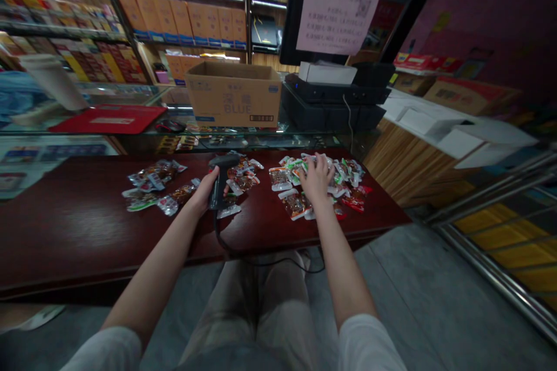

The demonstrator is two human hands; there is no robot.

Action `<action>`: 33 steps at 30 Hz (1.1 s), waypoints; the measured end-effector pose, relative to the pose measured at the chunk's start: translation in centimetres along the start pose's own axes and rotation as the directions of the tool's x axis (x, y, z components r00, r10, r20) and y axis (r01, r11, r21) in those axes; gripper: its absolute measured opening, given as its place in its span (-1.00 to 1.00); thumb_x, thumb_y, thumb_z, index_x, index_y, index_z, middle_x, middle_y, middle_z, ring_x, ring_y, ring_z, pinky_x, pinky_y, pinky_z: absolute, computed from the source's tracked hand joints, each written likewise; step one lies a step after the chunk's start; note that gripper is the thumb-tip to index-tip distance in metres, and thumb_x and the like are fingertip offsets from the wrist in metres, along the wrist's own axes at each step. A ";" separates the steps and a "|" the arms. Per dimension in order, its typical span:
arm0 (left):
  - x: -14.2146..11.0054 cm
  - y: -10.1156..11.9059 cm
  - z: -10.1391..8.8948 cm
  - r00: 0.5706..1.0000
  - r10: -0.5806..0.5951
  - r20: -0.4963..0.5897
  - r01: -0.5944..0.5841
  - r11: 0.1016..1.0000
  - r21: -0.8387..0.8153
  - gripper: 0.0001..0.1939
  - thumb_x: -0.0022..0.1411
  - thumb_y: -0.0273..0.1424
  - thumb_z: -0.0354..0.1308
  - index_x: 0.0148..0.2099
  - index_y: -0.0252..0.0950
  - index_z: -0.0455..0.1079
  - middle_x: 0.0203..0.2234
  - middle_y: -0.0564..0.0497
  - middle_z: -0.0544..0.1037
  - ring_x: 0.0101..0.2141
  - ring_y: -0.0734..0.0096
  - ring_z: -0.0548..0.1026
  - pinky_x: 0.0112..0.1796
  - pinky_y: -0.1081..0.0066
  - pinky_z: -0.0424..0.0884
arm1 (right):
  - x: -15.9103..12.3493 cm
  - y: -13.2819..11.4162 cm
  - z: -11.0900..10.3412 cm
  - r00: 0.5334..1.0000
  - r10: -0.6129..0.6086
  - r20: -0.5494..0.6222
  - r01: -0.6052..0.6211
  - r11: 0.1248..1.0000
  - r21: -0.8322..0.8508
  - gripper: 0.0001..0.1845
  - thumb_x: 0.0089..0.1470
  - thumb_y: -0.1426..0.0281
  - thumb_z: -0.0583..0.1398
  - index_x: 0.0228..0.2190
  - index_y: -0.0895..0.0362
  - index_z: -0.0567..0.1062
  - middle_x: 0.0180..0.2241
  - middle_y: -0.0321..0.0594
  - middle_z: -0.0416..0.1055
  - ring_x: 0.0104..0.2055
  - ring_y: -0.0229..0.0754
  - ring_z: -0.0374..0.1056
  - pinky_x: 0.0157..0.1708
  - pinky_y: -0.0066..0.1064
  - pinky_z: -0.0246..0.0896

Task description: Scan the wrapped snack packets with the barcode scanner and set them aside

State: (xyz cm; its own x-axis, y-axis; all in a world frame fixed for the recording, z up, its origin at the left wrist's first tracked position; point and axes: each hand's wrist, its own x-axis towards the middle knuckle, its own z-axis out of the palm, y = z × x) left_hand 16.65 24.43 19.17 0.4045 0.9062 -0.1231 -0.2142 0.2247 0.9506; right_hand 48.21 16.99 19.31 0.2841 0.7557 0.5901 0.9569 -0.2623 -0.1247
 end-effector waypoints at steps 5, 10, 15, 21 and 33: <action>-0.1 0.0 0.0 1.000 0.011 0.000 -0.011 1.000 0.001 -0.45 0.19 0.09 0.05 -0.33 -0.37 0.41 -0.71 0.01 0.43 -0.70 0.47 0.35 -0.63 0.49 0.24 | -1.4 -4.2 2.3 0.898 -0.389 0.206 0.378 0.921 0.094 -0.45 0.26 0.24 -0.01 0.20 0.19 0.29 0.31 0.02 0.12 0.36 0.07 -0.04 0.32 0.05 -0.40; -0.2 -0.1 -0.4 1.000 0.004 -0.002 -0.004 1.000 -0.016 -0.44 0.18 0.12 0.05 -0.34 -0.35 0.40 -0.71 0.00 0.44 -0.70 0.46 0.35 -0.64 0.49 0.23 | -1.9 -5.0 5.1 0.869 -0.365 0.335 0.363 0.929 0.070 -0.45 0.28 0.20 -0.03 0.19 0.18 0.32 0.25 0.02 0.22 0.32 0.12 0.07 0.32 0.08 -0.38; -0.4 0.2 -0.4 1.000 0.020 -0.022 -0.020 1.000 -0.019 -0.44 0.18 0.11 0.05 -0.33 -0.35 0.41 -0.71 0.00 0.44 -0.70 0.47 0.36 -0.63 0.49 0.24 | -1.0 -4.1 5.8 0.886 -0.340 0.314 0.347 0.937 0.038 -0.48 0.27 0.25 -0.01 0.17 0.17 0.36 0.24 0.02 0.25 0.31 0.14 0.07 0.31 0.07 -0.39; -0.5 0.3 0.0 0.999 0.052 0.014 -0.052 0.998 -0.026 -0.44 0.17 0.12 0.06 -0.31 -0.34 0.42 -0.71 0.03 0.43 -0.69 0.48 0.34 -0.62 0.49 0.23 | -0.4 -3.7 5.7 0.887 -0.351 0.299 0.360 0.933 0.026 -0.51 0.24 0.31 0.01 0.14 0.19 0.37 0.19 0.05 0.29 0.27 0.10 0.11 0.31 0.03 -0.37; 1.3 -0.4 0.3 1.000 0.010 0.024 -0.008 0.999 -0.049 -0.37 0.06 0.19 0.11 -0.31 -0.36 0.43 -0.74 0.02 0.41 -0.72 0.46 0.34 -0.63 0.47 0.23 | 3.5 -8.3 6.4 0.916 -0.184 0.357 0.090 0.960 0.265 -0.48 0.20 0.14 0.09 0.10 0.15 0.38 0.08 0.02 0.39 0.13 0.11 0.27 0.15 -0.09 0.01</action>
State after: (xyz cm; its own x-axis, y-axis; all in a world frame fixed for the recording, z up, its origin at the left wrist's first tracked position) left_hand 17.52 25.45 18.66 0.4239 0.8994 -0.1070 -0.2614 0.2345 0.9363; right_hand 41.68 25.63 17.31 0.1055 0.9545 0.2789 0.9603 -0.0249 -0.2778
